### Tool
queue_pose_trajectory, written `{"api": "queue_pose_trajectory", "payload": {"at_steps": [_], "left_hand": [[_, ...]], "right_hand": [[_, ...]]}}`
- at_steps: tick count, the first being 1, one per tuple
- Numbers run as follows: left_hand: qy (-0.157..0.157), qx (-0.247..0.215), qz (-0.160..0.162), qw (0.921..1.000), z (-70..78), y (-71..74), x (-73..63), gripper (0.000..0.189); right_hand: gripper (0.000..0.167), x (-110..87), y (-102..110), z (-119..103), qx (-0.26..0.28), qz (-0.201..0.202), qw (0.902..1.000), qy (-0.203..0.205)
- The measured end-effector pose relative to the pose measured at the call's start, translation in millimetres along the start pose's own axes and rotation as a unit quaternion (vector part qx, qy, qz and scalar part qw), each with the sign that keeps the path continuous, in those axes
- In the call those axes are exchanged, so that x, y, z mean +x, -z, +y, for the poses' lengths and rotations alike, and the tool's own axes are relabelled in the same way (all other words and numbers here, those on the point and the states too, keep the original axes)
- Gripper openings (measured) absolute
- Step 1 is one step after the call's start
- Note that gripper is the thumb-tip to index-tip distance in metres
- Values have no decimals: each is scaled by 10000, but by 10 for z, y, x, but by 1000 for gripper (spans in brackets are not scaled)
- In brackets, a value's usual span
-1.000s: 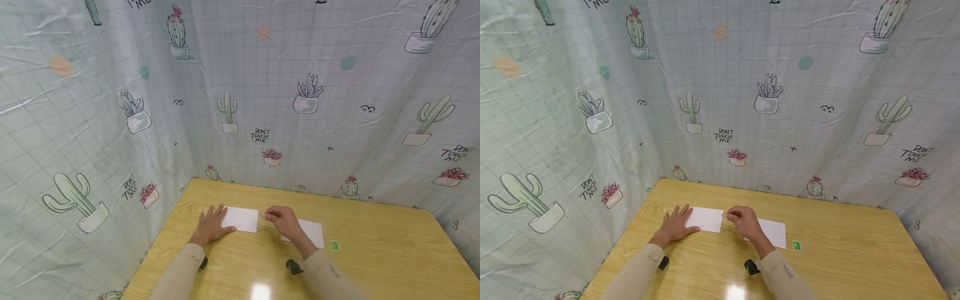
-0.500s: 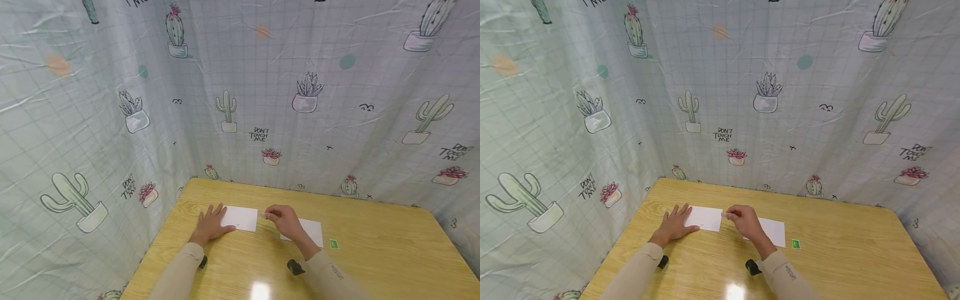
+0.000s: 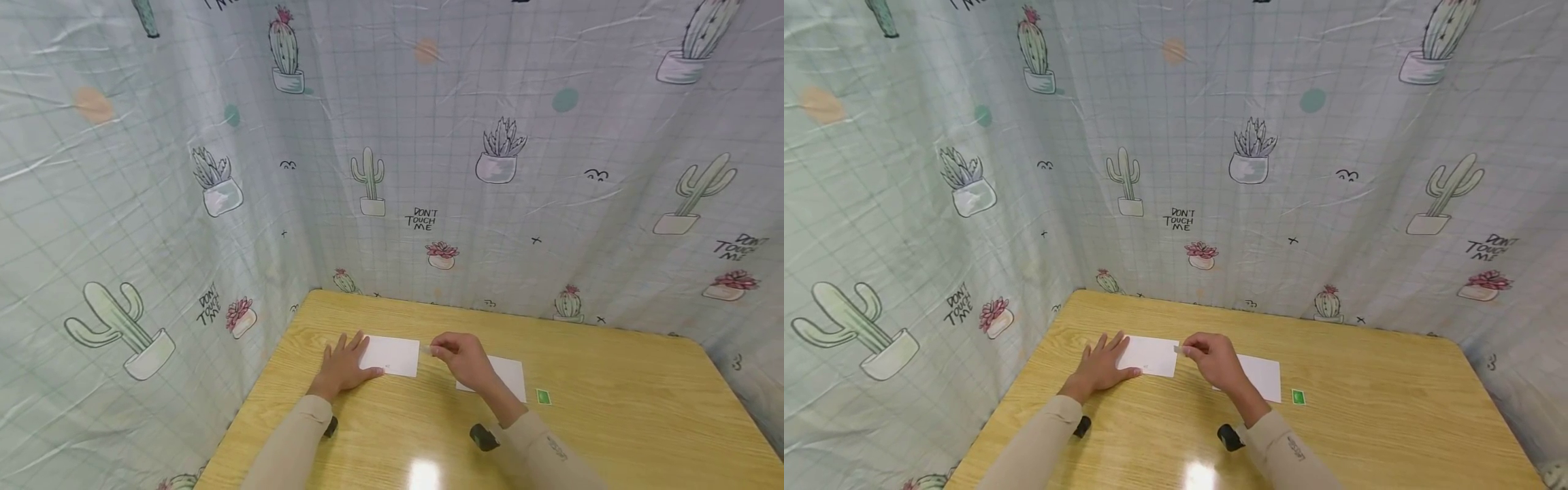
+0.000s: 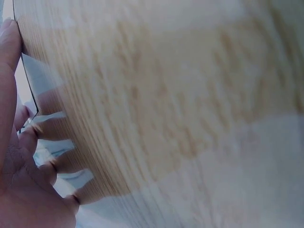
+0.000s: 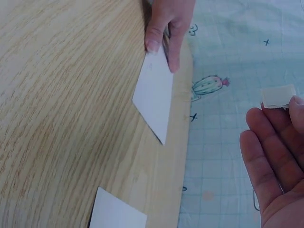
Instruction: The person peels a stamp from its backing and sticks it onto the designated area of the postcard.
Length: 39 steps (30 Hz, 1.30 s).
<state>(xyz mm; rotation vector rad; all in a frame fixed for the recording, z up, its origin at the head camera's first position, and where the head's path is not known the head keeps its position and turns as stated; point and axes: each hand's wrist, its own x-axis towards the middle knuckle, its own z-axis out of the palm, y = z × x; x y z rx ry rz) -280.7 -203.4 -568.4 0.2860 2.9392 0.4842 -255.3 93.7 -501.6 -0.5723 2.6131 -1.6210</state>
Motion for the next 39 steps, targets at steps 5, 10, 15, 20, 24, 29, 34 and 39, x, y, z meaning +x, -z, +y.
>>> {"api": "queue_pose_trajectory", "payload": {"at_steps": [5,10,15,20,24,29,34,39], "left_hand": [[-7,63,14,10000,-5,-10,22,91],[-9,73,21,10000,-7,-17,35,92],[3,29,30,10000,0,-5,48,92],[26,-3,27,10000,10,-1,60,92],[26,-38,11,10000,15,4,53,93],[42,-56,24,10000,13,5,46,92],[49,-83,-4,10000,13,-8,32,93],[20,-72,13,10000,7,-15,17,94]], "right_hand": [[12,-17,33,-83,-96,45,9999,16],[10,-40,69,-155,-106,116,9999,-25],[10,-56,108,-202,-105,169,9998,-83],[11,-59,142,-249,-4,151,9998,-153],[11,-67,168,-286,88,154,9998,-112],[12,-94,184,-318,199,129,9997,-70],[12,-105,175,-335,290,173,9992,-215],[12,-116,176,-347,356,120,9991,-197]]}}
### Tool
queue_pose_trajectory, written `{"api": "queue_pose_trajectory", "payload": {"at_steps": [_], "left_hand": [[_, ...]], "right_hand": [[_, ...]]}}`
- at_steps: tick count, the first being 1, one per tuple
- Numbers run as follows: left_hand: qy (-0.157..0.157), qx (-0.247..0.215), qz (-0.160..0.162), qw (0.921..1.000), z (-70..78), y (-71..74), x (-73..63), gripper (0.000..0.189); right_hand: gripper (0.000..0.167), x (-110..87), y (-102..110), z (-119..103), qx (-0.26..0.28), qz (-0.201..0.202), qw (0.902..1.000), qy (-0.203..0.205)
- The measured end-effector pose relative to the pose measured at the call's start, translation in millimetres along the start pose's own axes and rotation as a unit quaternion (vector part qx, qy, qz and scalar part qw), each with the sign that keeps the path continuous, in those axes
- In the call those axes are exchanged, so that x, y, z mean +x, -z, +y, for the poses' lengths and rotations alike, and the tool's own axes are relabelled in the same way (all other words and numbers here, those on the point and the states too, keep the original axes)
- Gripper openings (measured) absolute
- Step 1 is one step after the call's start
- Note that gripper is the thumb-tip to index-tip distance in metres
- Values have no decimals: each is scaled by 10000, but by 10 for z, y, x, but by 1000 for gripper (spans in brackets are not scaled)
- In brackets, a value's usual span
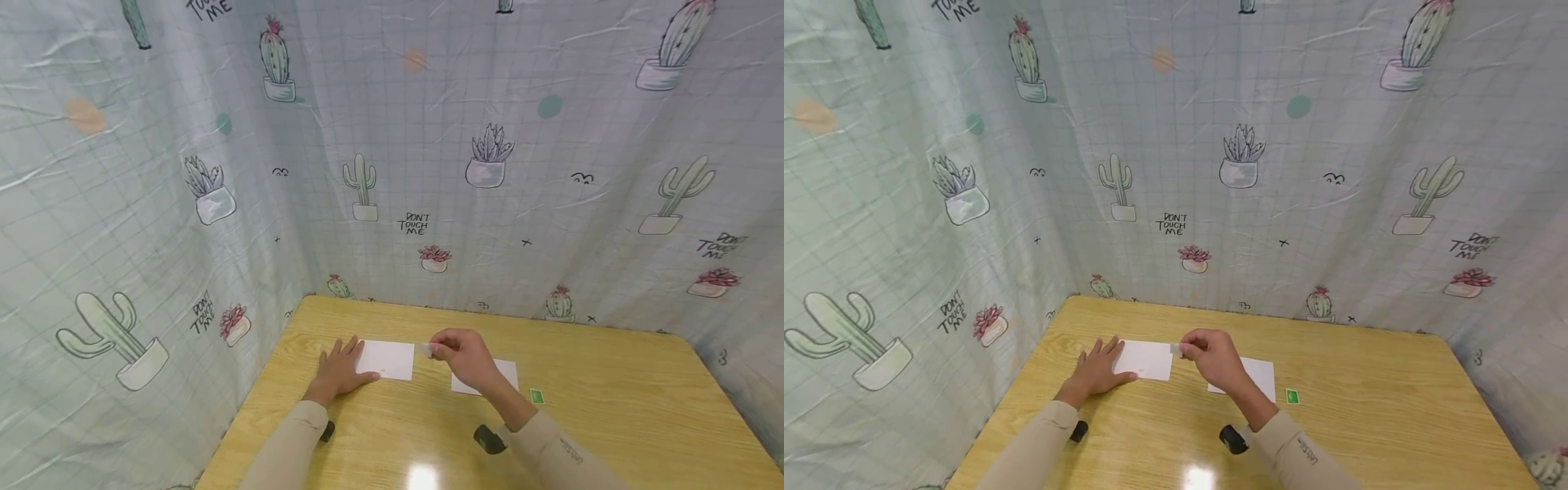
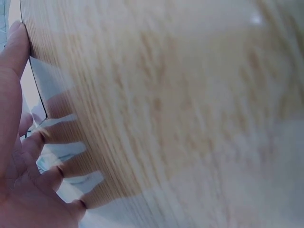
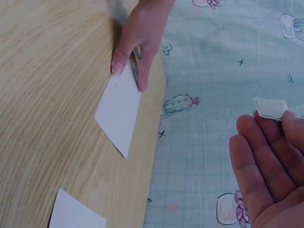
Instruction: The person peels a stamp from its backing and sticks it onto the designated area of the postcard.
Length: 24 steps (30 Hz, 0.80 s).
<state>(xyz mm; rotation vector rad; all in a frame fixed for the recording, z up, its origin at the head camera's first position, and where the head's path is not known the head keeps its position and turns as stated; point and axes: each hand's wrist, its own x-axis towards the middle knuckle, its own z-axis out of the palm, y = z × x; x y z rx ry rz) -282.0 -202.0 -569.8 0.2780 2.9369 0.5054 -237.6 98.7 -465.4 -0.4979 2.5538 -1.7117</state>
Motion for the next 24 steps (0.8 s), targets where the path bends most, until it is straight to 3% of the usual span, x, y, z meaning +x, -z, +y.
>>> {"api": "queue_pose_trajectory", "payload": {"at_steps": [15,24], "left_hand": [[-63,61,57,9999,-49,-72,36,96],[-57,-49,47,10000,-6,-37,18,92]], "right_hand": [[13,-6,25,-70,127,-52,9998,150],[12,-7,13,-102,263,-14,9996,111]]}}
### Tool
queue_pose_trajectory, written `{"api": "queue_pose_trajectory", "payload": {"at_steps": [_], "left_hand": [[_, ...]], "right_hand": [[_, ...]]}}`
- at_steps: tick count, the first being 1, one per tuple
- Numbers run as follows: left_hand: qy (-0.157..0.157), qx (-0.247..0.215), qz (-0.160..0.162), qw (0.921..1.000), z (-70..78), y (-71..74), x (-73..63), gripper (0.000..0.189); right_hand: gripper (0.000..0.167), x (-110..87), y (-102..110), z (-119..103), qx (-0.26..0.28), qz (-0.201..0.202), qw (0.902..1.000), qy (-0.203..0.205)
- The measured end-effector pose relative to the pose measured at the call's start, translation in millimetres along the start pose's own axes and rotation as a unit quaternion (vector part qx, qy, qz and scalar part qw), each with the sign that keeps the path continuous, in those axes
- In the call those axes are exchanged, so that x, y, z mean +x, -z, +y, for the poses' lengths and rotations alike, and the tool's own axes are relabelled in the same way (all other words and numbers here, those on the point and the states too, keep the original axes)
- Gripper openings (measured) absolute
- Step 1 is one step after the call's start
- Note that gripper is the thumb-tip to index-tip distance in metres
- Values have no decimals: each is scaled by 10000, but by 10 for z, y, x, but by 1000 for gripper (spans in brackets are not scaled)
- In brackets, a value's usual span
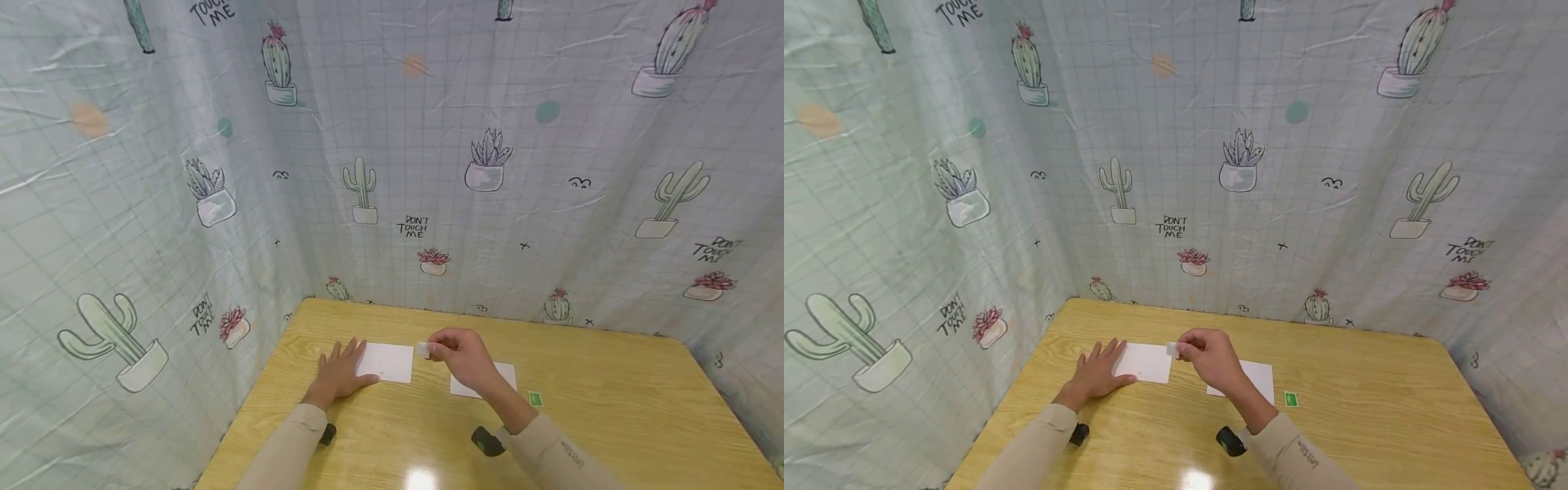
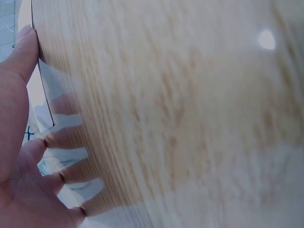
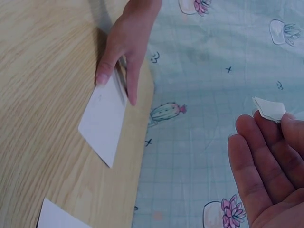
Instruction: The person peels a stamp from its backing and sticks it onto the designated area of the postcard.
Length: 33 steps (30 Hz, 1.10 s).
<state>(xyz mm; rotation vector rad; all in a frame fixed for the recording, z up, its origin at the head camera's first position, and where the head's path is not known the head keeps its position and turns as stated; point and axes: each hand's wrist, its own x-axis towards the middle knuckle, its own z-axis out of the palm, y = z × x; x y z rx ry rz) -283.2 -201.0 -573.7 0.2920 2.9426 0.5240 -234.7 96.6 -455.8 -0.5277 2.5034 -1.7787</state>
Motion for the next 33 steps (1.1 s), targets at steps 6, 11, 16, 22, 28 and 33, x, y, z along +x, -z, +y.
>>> {"api": "queue_pose_trajectory", "payload": {"at_steps": [6,11,16,22,28,33], "left_hand": [[-13,-122,56,9999,3,12,-8,93],[10,-317,36,9995,-4,15,11,95],[29,-355,31,9994,-9,-6,10,95],[-49,-305,34,9995,-2,-73,-56,96],[-90,-469,1,9989,6,-26,-87,92],[-258,-403,76,9988,21,82,-19,87]], "right_hand": [[12,4,-12,-23,56,23,10000,-60],[13,8,-9,-47,82,7,9999,-136],[13,-1,-15,-47,155,-12,9999,-45],[11,-68,-33,-43,130,20,9997,-191],[12,-91,-36,-69,244,19,9995,-184],[13,-34,-16,-101,252,30,9996,-105]]}}
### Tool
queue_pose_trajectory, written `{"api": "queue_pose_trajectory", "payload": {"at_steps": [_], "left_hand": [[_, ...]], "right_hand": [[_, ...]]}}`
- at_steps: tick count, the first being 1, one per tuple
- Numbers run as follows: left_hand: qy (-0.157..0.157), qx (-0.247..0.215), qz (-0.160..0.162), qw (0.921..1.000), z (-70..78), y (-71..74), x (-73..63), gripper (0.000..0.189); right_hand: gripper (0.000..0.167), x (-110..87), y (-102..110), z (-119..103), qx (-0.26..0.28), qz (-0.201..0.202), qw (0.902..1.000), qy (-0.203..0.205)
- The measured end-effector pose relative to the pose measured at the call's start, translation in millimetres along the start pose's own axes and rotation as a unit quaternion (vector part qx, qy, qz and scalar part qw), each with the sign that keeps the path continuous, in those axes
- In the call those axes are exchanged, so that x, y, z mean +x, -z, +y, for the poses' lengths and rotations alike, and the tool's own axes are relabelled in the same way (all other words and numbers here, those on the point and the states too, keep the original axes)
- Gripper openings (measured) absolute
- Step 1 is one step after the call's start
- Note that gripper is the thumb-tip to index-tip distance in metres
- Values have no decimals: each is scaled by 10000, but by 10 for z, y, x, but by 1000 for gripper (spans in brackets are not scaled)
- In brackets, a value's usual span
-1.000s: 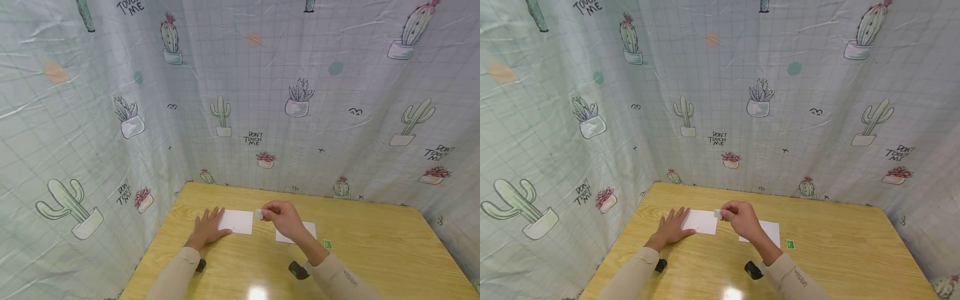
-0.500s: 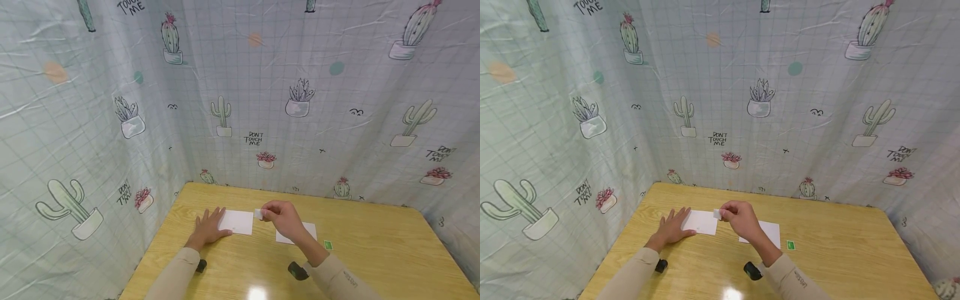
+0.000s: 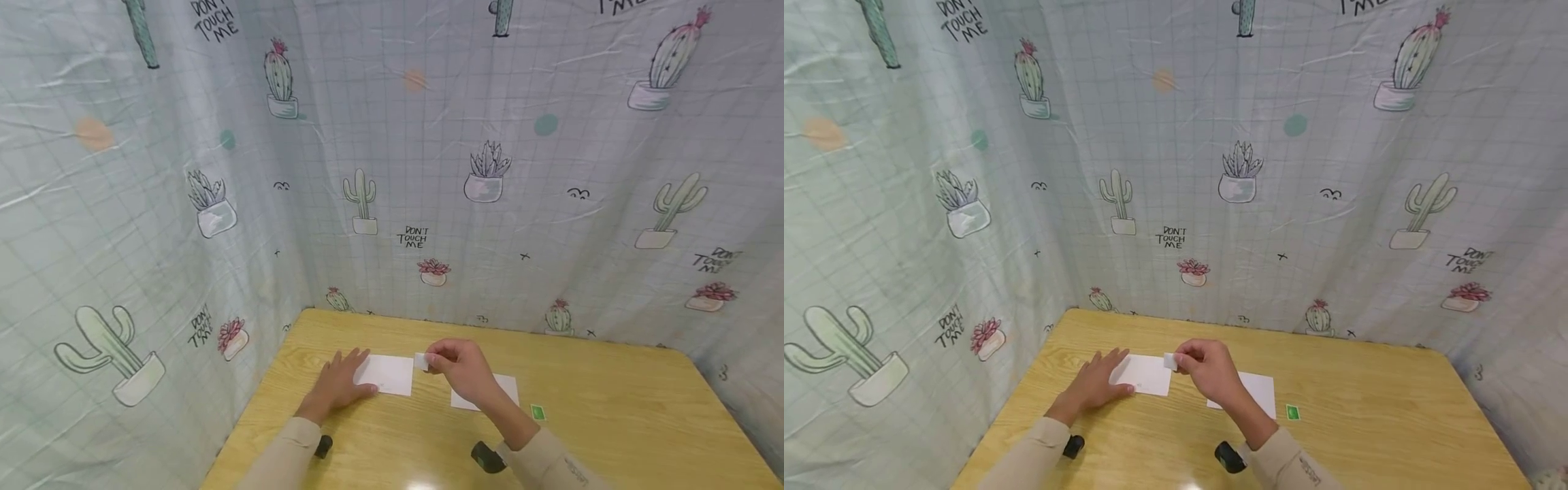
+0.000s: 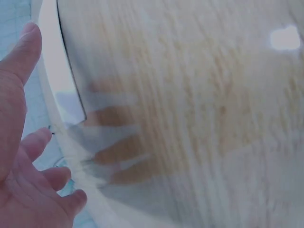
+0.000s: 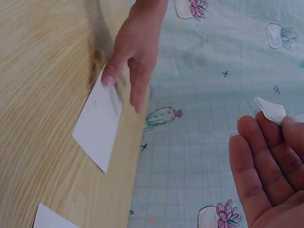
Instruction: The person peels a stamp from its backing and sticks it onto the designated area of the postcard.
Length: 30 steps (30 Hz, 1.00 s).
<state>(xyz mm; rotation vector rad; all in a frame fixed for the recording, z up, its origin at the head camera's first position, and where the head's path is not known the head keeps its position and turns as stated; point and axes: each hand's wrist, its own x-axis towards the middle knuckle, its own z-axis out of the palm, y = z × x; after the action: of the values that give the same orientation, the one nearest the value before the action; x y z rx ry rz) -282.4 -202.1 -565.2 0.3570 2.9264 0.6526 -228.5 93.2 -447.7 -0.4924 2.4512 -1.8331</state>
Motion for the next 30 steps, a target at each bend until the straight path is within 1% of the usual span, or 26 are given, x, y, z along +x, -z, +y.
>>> {"api": "queue_pose_trajectory", "payload": {"at_steps": [2,4,10,14,17,20,24,26,30], "left_hand": [[-53,-23,11,10000,11,16,10,86],[-114,-149,6,9998,27,30,13,86],[-135,-787,-7,9968,111,103,-62,86],[-162,-1176,16,9929,166,153,-113,86],[-257,-1474,37,9887,228,205,-152,85],[-340,-1697,25,9849,314,272,-196,84],[-530,-1855,15,9812,418,341,-237,82],[-657,-1998,-21,9776,461,372,-254,81],[-800,-2545,-209,9635,527,428,-288,79]], "right_hand": [[13,5,3,-10,-23,16,10000,16],[12,7,10,-18,-44,33,10000,4],[12,-3,18,-36,-86,46,10000,-8],[12,-10,12,-43,-121,52,9999,-26],[12,-7,8,-36,-124,61,9999,-42],[12,-3,1,-34,-121,76,9999,-43],[11,-5,-11,-48,-111,88,9999,-50],[11,-9,-16,-54,-111,88,9999,-52],[11,-17,-25,-59,-105,59,9999,-41]]}}
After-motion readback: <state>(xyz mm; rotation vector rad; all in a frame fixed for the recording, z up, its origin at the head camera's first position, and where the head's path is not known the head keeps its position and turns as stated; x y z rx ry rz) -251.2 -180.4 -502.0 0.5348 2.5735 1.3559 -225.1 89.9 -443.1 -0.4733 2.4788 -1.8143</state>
